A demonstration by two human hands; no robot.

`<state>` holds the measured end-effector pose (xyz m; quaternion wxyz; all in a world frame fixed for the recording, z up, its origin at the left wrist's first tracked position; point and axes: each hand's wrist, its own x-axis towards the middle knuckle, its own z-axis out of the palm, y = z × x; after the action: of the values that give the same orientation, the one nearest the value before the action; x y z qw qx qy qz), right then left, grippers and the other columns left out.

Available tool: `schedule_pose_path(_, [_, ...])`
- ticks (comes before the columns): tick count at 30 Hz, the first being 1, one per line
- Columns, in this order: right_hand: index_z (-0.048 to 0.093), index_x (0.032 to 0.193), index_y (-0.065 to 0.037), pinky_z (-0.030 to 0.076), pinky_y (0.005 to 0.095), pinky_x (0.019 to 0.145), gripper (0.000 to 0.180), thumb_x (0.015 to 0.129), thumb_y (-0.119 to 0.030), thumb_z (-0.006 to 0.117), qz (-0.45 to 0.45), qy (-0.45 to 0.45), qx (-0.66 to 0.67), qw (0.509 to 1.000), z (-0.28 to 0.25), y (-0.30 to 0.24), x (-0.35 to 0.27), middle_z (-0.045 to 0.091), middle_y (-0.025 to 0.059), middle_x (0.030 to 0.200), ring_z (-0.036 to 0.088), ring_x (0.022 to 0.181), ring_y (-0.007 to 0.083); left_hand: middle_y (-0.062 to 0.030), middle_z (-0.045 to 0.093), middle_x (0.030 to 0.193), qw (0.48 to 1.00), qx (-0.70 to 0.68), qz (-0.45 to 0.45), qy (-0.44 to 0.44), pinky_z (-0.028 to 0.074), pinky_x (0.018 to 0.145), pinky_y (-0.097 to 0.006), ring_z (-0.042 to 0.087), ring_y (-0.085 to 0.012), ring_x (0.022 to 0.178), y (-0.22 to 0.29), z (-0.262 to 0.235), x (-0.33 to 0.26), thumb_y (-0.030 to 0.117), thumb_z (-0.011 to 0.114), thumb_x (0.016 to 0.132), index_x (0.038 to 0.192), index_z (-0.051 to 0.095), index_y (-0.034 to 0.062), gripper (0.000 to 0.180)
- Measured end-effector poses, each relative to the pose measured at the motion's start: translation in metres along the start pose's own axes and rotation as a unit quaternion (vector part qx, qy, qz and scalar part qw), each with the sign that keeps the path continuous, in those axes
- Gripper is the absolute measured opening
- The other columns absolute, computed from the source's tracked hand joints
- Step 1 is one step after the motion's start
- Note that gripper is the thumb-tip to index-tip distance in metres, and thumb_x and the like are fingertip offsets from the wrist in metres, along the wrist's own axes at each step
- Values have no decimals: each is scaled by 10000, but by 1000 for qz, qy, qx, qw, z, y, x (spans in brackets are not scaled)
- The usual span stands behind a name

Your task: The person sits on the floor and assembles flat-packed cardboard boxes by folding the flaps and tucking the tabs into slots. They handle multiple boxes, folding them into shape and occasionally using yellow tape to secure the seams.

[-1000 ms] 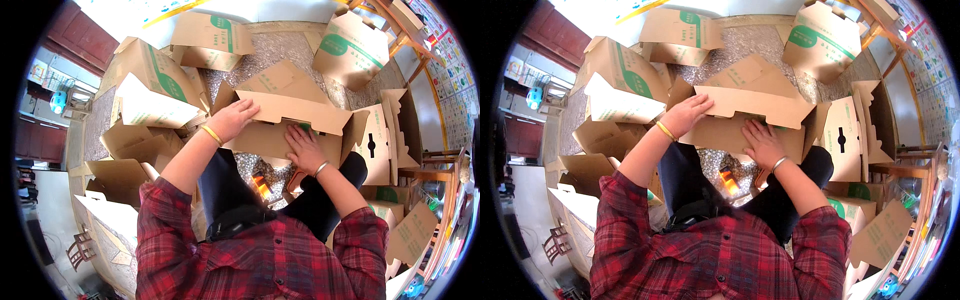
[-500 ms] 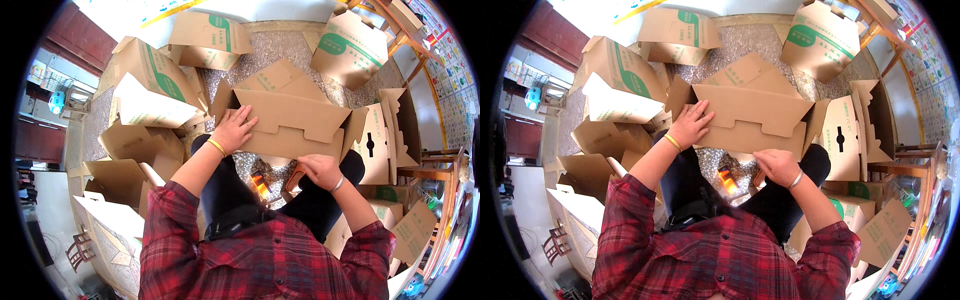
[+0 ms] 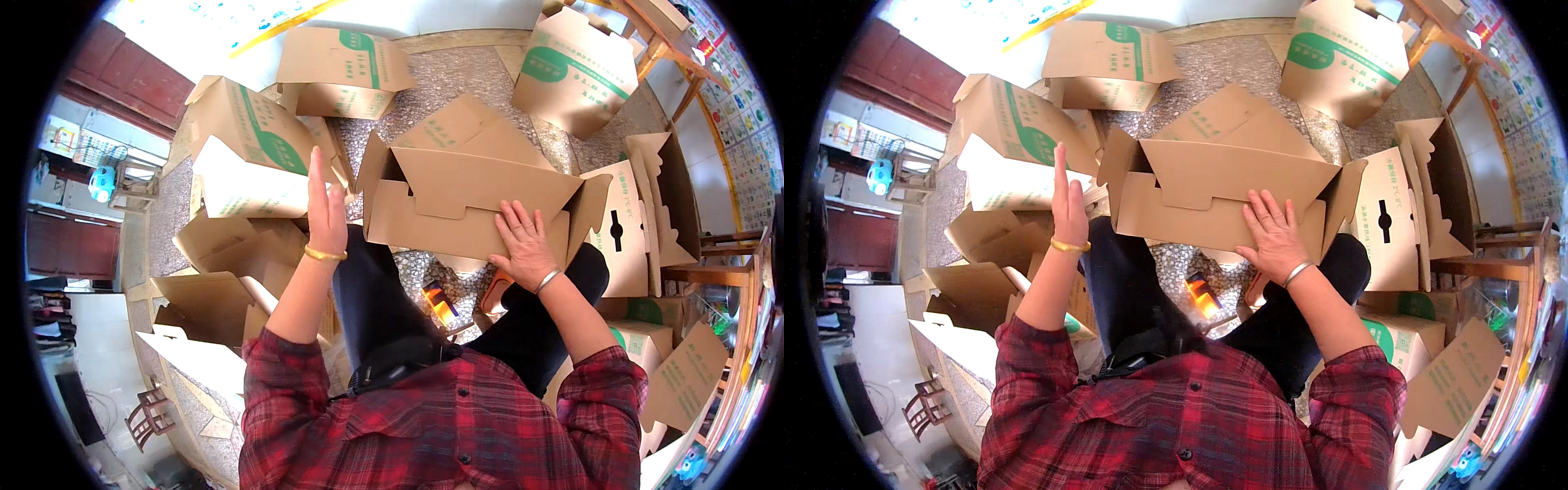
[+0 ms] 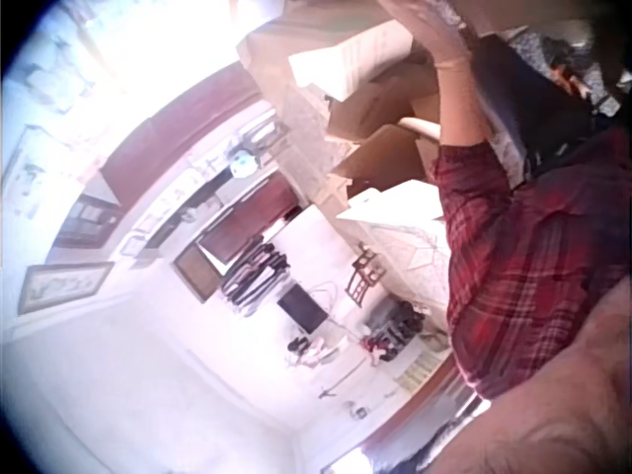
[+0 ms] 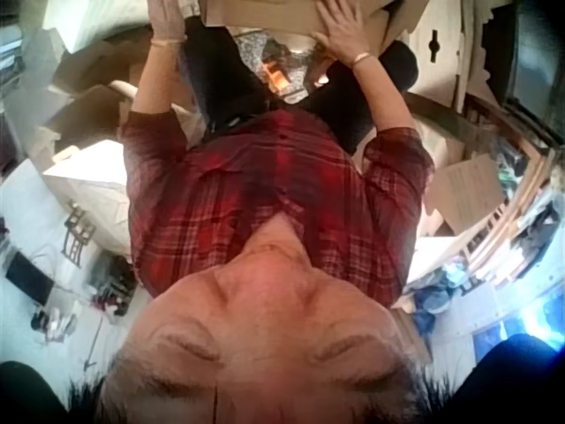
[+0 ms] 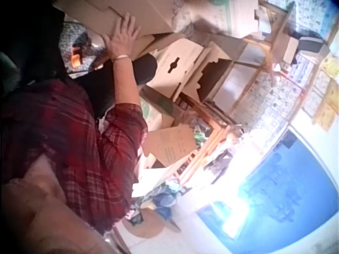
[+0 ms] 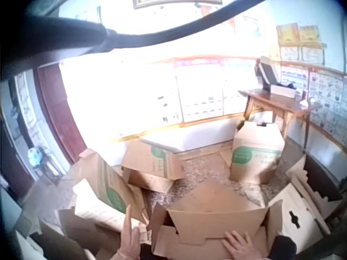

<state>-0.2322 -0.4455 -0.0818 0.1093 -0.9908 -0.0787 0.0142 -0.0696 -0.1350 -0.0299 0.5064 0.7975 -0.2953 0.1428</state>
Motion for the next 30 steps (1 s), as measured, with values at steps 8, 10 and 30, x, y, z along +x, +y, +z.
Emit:
schedule_pose_path(8, [379,1394,-41,93,532,1134,770,800,-473,612,2,-7,-11,1000,1,-2,4,185,88,1538,112,1430,266,-158,178,1534,889,315,14,-332,81,1144,-484,120,-295,1432,-17,66,-23,500,489,875,1454,226,7,806])
schedule_pose_path(10, [391,1385,-41,105,530,1133,750,804,-459,614,6,-5,-7,1000,0,-1,5,193,93,1535,125,1427,267,-150,167,1537,870,366,52,-327,81,1135,-522,115,-288,1434,-12,74,-22,602,508,822,1457,222,16,910])
schedule_pose_path(30, [177,1445,30,230,424,1119,777,893,-327,590,224,250,190,923,7,88,23,238,274,1467,213,1380,372,-152,139,1540,874,362,17,-324,111,1118,-549,123,-331,1422,-6,66,-27,578,558,800,1463,255,99,872])
